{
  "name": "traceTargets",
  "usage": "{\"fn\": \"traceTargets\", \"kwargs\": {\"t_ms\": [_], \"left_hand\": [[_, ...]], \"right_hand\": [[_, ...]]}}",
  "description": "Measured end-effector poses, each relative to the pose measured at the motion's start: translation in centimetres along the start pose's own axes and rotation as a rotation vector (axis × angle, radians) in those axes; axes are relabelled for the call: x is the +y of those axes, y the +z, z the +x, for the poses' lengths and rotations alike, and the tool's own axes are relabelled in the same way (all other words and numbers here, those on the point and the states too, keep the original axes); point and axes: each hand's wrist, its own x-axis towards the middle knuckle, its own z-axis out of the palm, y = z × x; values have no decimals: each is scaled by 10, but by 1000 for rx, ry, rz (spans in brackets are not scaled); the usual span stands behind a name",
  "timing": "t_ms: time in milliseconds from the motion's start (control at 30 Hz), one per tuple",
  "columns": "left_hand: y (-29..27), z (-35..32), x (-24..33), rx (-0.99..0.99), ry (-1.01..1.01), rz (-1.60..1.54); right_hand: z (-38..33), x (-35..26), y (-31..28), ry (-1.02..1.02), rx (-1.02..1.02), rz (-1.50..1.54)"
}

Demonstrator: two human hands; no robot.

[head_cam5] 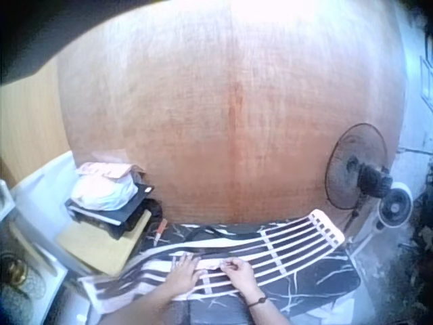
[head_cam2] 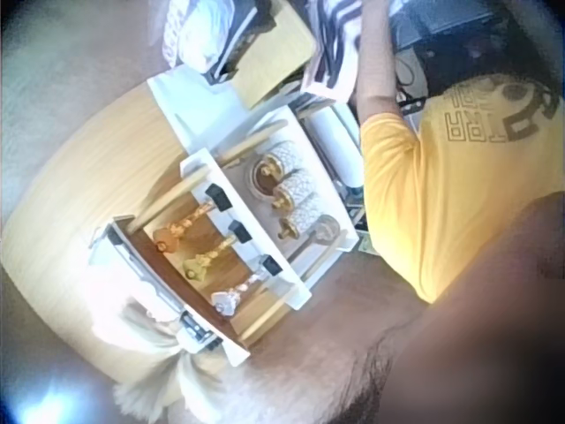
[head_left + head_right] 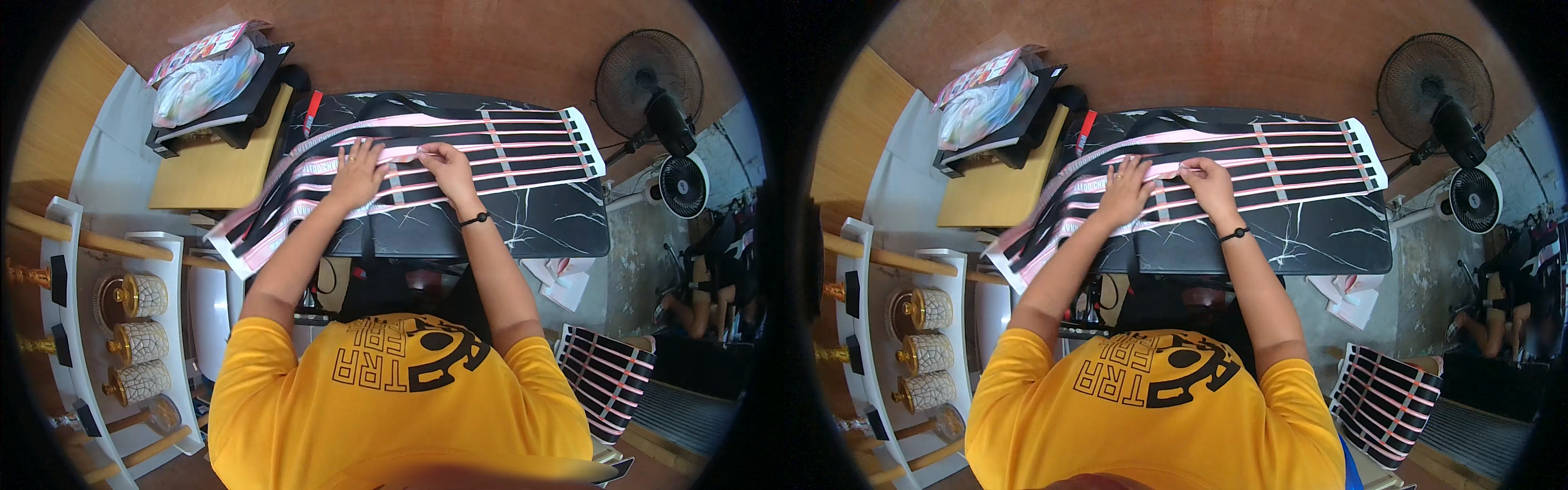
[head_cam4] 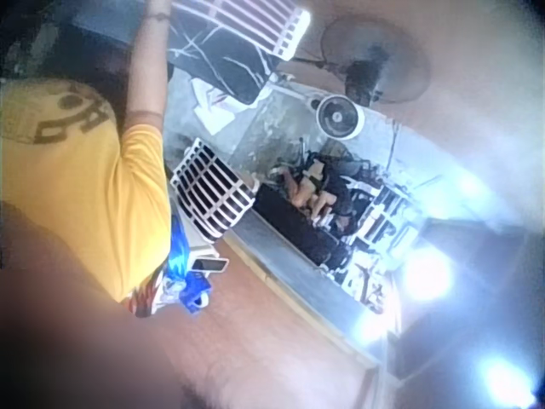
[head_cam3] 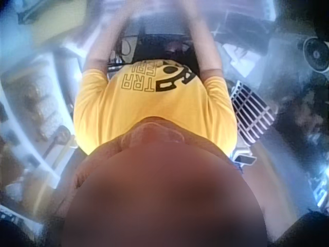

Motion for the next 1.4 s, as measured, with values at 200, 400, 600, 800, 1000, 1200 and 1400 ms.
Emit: {"fn": "traceTargets", "kwargs": {"t_ms": [200, 400, 600, 800, 1000, 1200, 1400], "left_hand": [[-6, 2, -4, 133, 113, -82], [2, 8, 6, 192, 7, -238], [5, 3, 1, 231, 2, -412], [5, 7, 0, 105, -40, -325], [5, 8, 1, 103, -77, -330], [7, 10, 2, 76, -77, -209], [2, -1, 4, 179, -54, -526]], "right_hand": [[7, 8, 8, 19, -36, 67], [5, 4, 14, -52, 19, 120], [0, -20, 14, -34, -7, 422], [-4, -28, 12, -80, -2, 279], [-34, -16, 14, -128, 98, 179], [-74, -23, 9, -223, 148, 388], [-71, -42, 2, -131, 152, 26]]}}
